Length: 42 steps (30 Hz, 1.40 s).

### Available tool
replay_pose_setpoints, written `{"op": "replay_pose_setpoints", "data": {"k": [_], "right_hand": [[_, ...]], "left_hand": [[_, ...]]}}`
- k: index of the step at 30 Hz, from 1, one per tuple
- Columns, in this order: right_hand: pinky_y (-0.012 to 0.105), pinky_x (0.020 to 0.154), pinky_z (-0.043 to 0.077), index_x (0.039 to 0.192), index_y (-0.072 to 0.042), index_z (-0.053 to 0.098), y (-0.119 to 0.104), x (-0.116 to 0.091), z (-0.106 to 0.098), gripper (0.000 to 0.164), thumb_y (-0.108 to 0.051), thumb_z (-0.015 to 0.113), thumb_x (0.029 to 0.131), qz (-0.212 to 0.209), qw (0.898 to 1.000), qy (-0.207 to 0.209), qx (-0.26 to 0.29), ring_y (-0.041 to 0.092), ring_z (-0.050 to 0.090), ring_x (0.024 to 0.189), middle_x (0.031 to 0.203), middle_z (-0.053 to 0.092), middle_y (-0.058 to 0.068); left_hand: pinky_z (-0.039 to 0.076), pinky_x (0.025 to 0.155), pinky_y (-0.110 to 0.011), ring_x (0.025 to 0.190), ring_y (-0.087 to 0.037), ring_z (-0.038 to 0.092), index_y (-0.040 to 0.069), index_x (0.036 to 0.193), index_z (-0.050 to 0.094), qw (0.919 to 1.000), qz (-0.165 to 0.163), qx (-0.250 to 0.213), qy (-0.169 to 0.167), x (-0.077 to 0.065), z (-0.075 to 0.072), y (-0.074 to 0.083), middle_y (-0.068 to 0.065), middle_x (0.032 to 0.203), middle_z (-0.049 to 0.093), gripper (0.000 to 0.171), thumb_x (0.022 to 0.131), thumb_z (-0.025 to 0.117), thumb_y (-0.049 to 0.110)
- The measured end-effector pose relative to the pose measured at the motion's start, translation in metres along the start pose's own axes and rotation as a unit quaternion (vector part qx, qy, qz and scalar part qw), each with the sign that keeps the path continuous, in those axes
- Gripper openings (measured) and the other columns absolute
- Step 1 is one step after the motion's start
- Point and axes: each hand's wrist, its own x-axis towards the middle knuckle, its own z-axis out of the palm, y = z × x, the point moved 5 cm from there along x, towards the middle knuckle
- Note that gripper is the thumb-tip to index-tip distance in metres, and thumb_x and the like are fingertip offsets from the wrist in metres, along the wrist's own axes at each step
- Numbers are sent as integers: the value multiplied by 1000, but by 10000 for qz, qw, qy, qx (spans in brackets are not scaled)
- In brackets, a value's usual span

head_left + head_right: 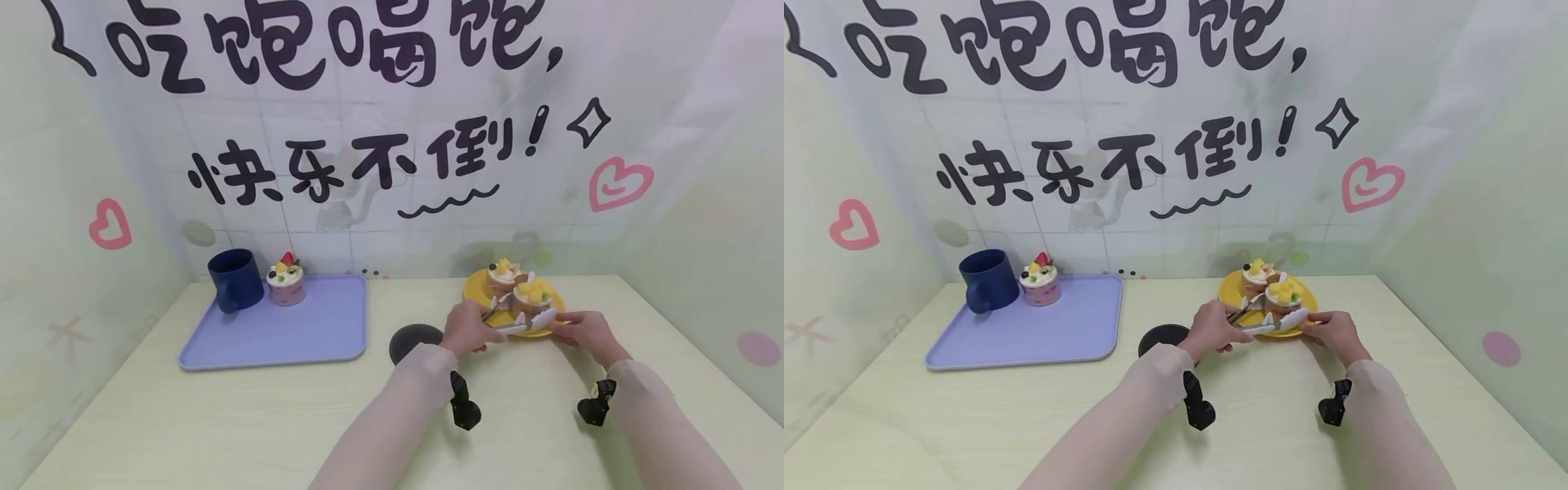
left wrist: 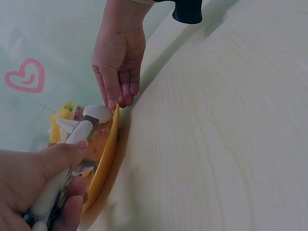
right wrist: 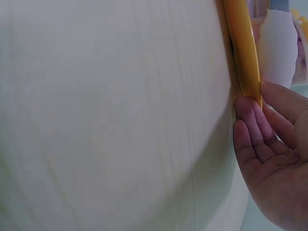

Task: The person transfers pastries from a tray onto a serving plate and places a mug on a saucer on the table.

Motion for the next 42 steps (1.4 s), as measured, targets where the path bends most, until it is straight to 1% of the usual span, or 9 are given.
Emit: {"op": "replay_pose_setpoints", "data": {"k": [3, 6, 10, 16, 24, 27, 32, 35, 42], "right_hand": [[27, 72, 48, 121, 18, 46, 1, 0, 0, 57, -24, 65, 86, 24, 10000, -13, 43, 10, 63, 74, 90, 68, 14], [27, 71, 47, 121, 16, 46, 2, 0, -1, 58, -26, 66, 86, 78, 10000, 7, 41, 9, 62, 74, 89, 68, 12], [21, 66, 45, 121, 15, 48, 3, 1, -1, 56, -25, 66, 86, 94, 9999, 64, 34, 7, 60, 72, 87, 69, 9], [19, 63, 45, 120, 15, 48, 1, 1, 0, 54, -22, 66, 85, 17, 9998, 93, 152, 5, 61, 69, 84, 69, 8], [17, 63, 46, 121, 14, 48, 2, 2, 0, 54, -23, 66, 85, 89, 9995, 82, 276, 5, 62, 69, 84, 69, 8], [19, 65, 47, 121, 14, 49, 4, 3, 0, 54, -24, 66, 86, 154, 9996, 101, 229, 6, 62, 71, 85, 69, 8], [29, 73, 50, 120, 15, 49, 4, 2, 1, 57, -27, 66, 85, 220, 9997, 73, 94, 8, 62, 73, 86, 69, 9], [33, 77, 49, 121, 15, 49, 3, 2, 1, 58, -28, 66, 86, 218, 9997, 57, 66, 9, 63, 75, 86, 69, 9], [34, 79, 50, 121, 17, 48, 3, 1, 2, 55, -24, 64, 87, 181, 9998, 35, 105, 11, 64, 76, 88, 69, 11]], "left_hand": [[42, 39, -21, 38, -10, 52, 9, 67, 55, 10000, -38, -23, 26, -1, 1, 0, -1, 56, 54, 30, 65, 84, 18], [42, 39, -22, 39, -11, 52, 9, 70, 58, 9999, -83, -25, 65, -1, 3, 0, 0, 56, 54, 28, 65, 84, 18], [42, 40, -22, 38, -11, 52, 8, 76, 62, 9998, -45, 100, 144, 0, 5, 2, 0, 55, 54, 27, 64, 84, 19], [40, 40, -22, 37, -10, 50, 9, 76, 63, 9992, 2, 269, 303, 0, 5, 5, 1, 50, 53, 27, 64, 84, 20], [40, 39, -22, 38, -10, 50, 6, 84, 66, 9992, 7, 220, 348, 1, 8, 1, 1, 52, 53, 31, 64, 85, 19], [41, 40, -22, 40, -10, 51, 6, 88, 66, 9993, -19, 151, 336, 1, 9, -1, 2, 57, 53, 34, 63, 85, 19], [43, 43, -22, 43, -10, 52, 6, 92, 66, 9995, 21, 72, 312, 0, 6, -5, 4, 64, 53, 40, 62, 86, 21], [42, 44, -22, 43, -10, 53, 6, 93, 65, 9995, 47, 68, 289, 0, 4, -7, 4, 66, 53, 41, 61, 86, 23], [43, 44, -23, 43, -11, 54, 5, 94, 65, 9998, 43, -90, 153, -3, 0, -10, 2, 68, 54, 40, 62, 85, 21]]}}
